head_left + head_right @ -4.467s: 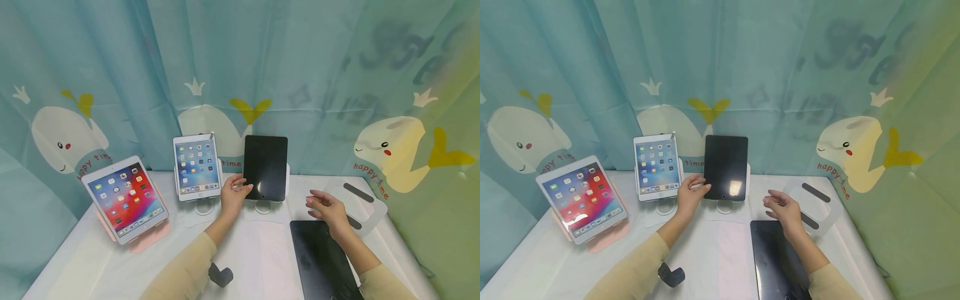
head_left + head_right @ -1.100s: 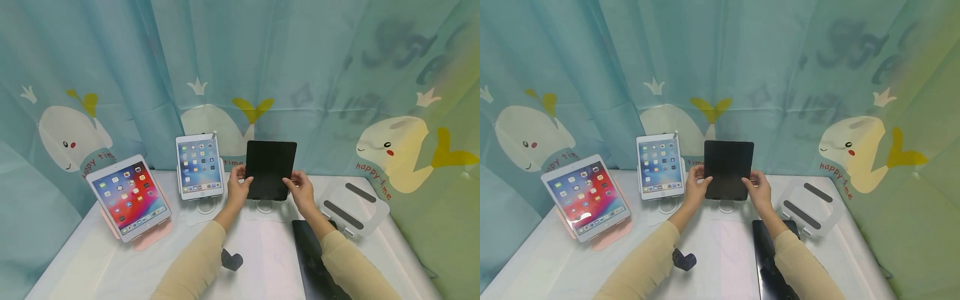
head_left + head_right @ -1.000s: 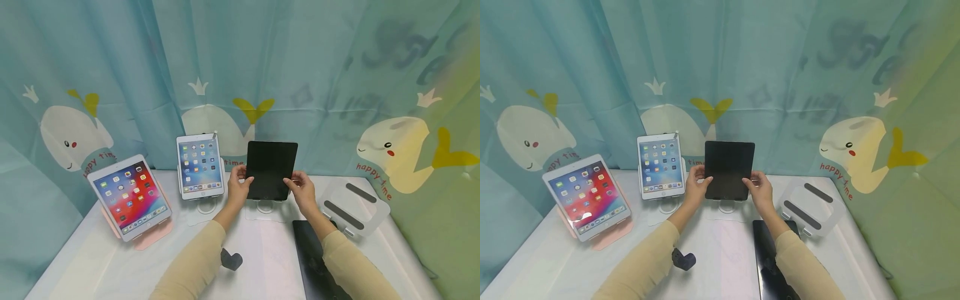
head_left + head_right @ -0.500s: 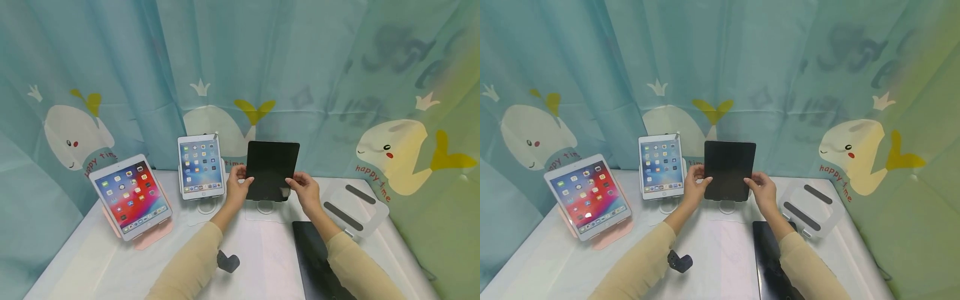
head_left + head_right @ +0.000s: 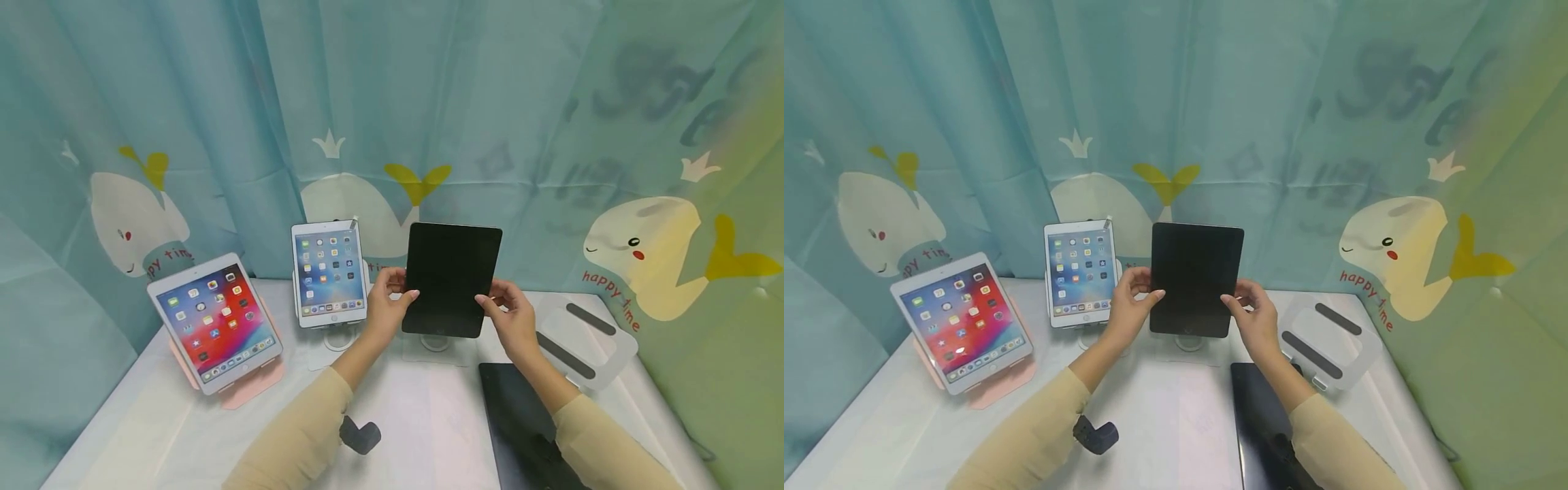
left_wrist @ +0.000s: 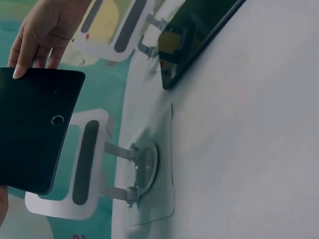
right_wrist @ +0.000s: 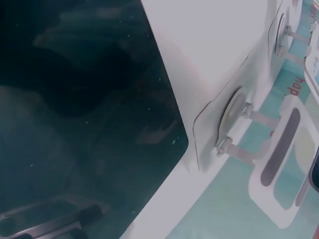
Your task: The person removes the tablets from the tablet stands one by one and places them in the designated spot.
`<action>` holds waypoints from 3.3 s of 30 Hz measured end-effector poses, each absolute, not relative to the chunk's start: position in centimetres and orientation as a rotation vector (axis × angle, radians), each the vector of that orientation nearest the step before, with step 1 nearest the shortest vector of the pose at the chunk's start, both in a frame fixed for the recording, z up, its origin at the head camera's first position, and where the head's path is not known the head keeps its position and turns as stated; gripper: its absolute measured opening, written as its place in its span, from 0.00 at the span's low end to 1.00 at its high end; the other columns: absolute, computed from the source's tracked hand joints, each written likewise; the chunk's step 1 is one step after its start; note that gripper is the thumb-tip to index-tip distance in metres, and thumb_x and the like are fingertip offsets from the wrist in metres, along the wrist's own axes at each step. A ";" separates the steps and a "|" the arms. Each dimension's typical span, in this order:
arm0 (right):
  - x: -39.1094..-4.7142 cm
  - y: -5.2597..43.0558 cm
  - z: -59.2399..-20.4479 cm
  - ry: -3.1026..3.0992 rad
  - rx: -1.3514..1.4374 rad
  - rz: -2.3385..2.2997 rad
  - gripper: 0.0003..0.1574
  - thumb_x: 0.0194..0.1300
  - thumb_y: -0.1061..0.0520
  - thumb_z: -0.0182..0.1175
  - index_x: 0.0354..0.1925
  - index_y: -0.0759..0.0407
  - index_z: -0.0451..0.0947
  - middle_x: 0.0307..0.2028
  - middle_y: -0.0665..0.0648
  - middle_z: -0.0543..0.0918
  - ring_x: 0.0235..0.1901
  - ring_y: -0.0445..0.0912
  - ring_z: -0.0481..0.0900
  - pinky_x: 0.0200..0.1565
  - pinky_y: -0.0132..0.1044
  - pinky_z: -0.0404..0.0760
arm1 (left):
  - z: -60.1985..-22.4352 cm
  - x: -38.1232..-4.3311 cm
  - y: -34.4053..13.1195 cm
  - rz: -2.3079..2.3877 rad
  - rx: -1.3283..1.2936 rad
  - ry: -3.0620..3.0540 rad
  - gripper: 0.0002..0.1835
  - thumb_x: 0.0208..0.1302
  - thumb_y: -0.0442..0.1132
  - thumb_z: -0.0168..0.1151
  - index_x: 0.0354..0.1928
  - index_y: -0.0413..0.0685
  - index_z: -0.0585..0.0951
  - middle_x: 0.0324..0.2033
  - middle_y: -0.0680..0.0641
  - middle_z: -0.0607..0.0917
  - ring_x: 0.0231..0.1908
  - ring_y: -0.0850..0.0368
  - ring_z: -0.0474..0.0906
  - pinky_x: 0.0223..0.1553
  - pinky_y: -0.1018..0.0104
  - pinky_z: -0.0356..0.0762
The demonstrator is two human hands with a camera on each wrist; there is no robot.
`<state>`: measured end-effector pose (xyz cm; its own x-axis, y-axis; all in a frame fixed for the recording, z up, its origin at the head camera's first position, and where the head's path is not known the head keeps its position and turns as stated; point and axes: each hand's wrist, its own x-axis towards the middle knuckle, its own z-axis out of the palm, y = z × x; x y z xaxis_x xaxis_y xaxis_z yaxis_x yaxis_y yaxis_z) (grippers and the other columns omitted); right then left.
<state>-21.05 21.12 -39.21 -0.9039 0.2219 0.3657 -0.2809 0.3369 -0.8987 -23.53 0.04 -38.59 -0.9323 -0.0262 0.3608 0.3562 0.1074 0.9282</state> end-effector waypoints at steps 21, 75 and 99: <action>-16.2 21.1 -37.2 -2.340 0.069 1.811 0.23 0.60 0.62 0.63 0.52 0.70 0.70 0.29 0.45 0.77 0.27 0.37 0.76 0.31 0.31 0.81 | -38.1 -20.2 -2.2 -2.306 -0.221 -2.160 0.20 0.56 0.26 0.64 0.51 0.32 0.72 0.35 0.43 0.78 0.29 0.63 0.75 0.25 0.72 0.77; -10.0 21.1 -43.8 -2.548 -0.106 2.230 0.27 0.58 0.64 0.63 0.51 0.78 0.64 0.26 0.50 0.77 0.22 0.37 0.74 0.27 0.32 0.80 | -45.4 -12.8 -4.9 -2.487 -0.017 -2.453 0.25 0.51 0.27 0.68 0.51 0.31 0.69 0.31 0.51 0.72 0.24 0.64 0.75 0.22 0.72 0.77; -9.6 21.1 -46.4 -2.790 -0.472 2.055 0.19 0.54 0.65 0.65 0.42 0.73 0.70 0.25 0.53 0.75 0.23 0.40 0.75 0.25 0.37 0.83 | -48.9 -13.0 -4.5 -2.487 -0.022 -2.599 0.21 0.50 0.23 0.67 0.47 0.26 0.71 0.29 0.46 0.78 0.26 0.61 0.81 0.29 0.61 0.83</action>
